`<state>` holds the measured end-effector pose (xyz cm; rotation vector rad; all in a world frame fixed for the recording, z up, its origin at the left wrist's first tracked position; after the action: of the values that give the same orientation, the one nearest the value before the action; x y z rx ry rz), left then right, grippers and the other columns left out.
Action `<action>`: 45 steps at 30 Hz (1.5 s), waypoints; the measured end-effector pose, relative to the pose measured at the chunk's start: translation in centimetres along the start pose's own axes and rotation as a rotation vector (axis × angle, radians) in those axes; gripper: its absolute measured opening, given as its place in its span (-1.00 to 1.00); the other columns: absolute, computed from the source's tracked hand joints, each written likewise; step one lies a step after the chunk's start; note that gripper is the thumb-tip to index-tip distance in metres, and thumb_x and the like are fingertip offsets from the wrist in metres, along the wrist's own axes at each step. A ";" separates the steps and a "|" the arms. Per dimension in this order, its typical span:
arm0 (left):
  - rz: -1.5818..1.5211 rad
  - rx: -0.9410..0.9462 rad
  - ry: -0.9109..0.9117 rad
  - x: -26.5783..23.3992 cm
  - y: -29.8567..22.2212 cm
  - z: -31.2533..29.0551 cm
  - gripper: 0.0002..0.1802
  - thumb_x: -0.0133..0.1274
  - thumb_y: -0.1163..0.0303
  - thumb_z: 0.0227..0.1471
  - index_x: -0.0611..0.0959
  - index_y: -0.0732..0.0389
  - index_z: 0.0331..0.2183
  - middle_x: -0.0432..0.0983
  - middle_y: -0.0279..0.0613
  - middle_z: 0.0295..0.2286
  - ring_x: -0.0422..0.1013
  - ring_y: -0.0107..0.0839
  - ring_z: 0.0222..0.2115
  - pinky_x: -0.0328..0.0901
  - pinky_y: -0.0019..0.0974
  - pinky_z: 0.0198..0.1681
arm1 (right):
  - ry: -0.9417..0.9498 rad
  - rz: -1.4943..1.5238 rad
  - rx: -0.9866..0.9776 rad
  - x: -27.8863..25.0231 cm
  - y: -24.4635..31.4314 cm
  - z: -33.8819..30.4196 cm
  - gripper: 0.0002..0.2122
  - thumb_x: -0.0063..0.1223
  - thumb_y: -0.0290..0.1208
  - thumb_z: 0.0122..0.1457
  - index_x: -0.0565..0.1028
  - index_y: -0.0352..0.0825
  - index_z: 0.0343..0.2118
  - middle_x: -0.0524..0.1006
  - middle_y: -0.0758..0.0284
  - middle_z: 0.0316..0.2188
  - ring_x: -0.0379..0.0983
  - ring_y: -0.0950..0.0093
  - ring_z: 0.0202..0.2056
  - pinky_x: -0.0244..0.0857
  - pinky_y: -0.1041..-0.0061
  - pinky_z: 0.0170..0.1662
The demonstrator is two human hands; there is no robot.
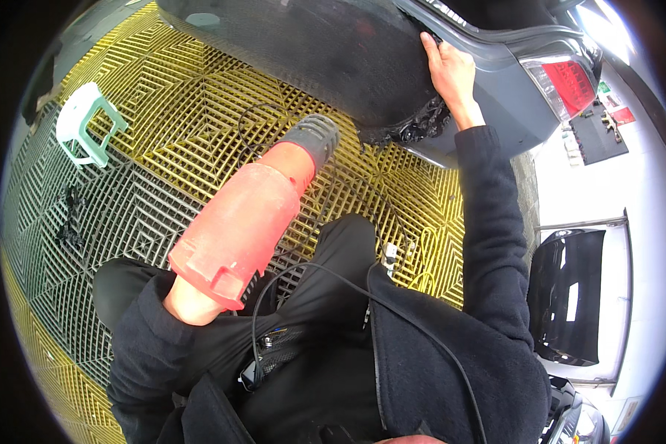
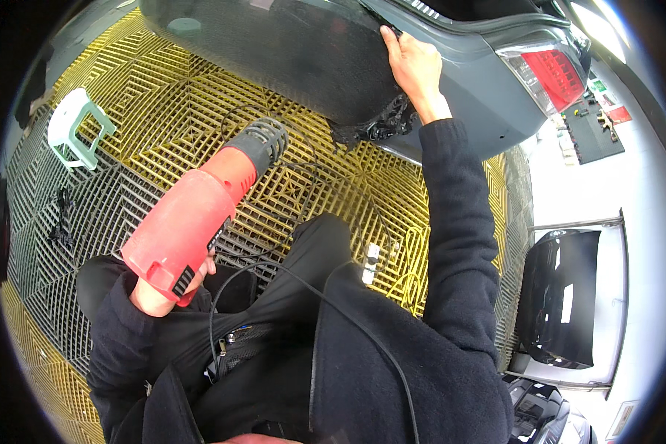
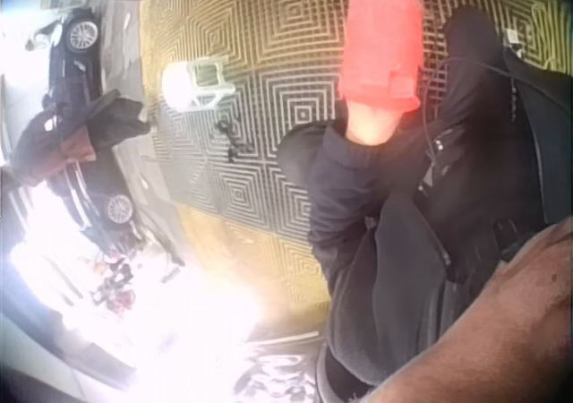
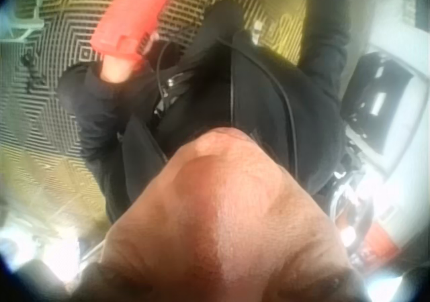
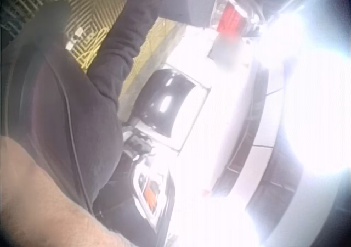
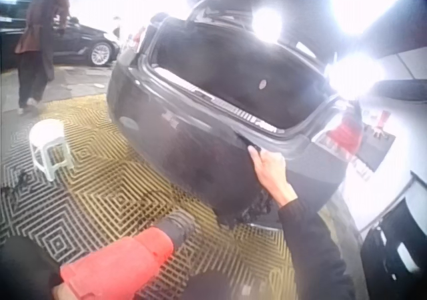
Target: The person uses a red heat gun in the left hand to warm a black vinyl wrap on the rear bumper of a dark car while peeling it off with the right hand. The wrap is removed in sections along the lower edge of the bumper.
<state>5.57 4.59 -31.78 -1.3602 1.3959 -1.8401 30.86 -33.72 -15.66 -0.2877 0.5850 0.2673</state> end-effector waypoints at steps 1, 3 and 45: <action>0.102 -0.039 0.004 -0.1 0.1 0.4 -0.78 0.11 0.53 0.15 0.57 0.31 -0.13 0.55 -0.23 -0.37 0.50 -0.42 -0.33 0.41 -0.33 -0.24 | 0.011 0.020 -0.003 0.0 -0.1 0.0 -0.42 0.08 0.02 0.31 0.40 -0.39 -0.70 0.40 0.08 -0.75 0.40 0.07 -0.67 0.28 0.22 -0.52; 0.313 0.020 0.112 -0.2 -0.5 1.4 -0.75 0.09 0.53 0.14 0.56 0.32 -0.10 0.54 -0.23 -0.36 0.49 -0.43 -0.33 0.41 -0.34 -0.24 | 0.027 0.057 0.003 -0.2 -0.1 0.0 -0.41 0.07 0.04 0.31 0.38 -0.39 -0.70 0.38 0.09 -0.76 0.37 0.09 -0.69 0.27 0.23 -0.52; -0.109 -0.229 -0.067 0.0 1.9 5.0 -0.92 0.07 0.63 0.12 0.61 0.28 -0.31 0.55 -0.21 -0.37 0.53 -0.37 -0.32 0.42 -0.27 -0.15 | 0.214 -0.366 0.017 -4.0 1.3 -2.7 -0.67 0.14 -0.11 0.22 0.41 -0.27 -0.49 0.50 0.26 -0.52 0.55 0.26 -0.50 0.42 0.31 -0.45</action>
<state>9.65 1.55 -33.54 -1.6250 1.5638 -1.7244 25.88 -34.05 -15.81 -0.4029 0.7320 -0.1234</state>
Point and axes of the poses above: each hand's wrist, its own z-axis towards the middle knuckle, its own x-axis out of the palm, y = z × x, the point moved 4 cm from there along z, towards the middle knuckle
